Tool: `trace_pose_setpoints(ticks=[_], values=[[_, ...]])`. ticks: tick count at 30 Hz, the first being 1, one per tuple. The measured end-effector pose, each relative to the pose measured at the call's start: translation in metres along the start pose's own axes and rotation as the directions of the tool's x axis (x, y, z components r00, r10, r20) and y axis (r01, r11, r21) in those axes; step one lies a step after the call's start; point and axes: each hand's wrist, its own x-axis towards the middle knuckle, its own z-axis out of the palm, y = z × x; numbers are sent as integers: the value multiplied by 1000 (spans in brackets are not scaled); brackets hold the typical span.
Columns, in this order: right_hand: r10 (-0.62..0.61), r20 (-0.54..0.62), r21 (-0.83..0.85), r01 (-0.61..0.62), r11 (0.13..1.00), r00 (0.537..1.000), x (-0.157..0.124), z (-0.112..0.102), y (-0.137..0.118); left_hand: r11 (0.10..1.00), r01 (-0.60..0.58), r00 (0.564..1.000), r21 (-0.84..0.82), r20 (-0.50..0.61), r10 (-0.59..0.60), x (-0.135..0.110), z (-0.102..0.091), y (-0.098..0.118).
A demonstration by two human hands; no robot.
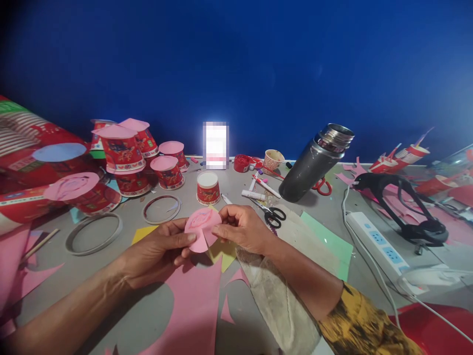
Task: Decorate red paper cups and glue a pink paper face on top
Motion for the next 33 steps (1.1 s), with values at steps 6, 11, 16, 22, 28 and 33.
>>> trace_pose_setpoints(ticks=[6, 11, 16, 22, 28, 33], values=[[7, -6, 38, -7, 999, 1000, -2, 2, -1, 1000, -18, 999, -16, -29, 18, 1, -1, 0], [7, 20, 67, -8, 998, 1000, -3, 3, 1, 999, -34, 999, -30, -26, 33, 4, -1, -2], [21, 15, 76, -22, 997, 1000, -3, 4, -1, 997, -58, 997, -46, -56, 55, 3, 1, -3], [58, -2, 117, -57, 992, 998, -3, 7, -4, 997, -64, 994, -51, -89, 59, 4, 1, -5], [126, -42, 161, -117, 980, 991, -3, 8, -4, 995, -84, 985, 50, -147, 91, 0, 4, -6], [185, -68, 303, -157, 940, 980, -1, 9, -2, 560, -432, 682, 707, -150, 715, -6, 6, -10]])
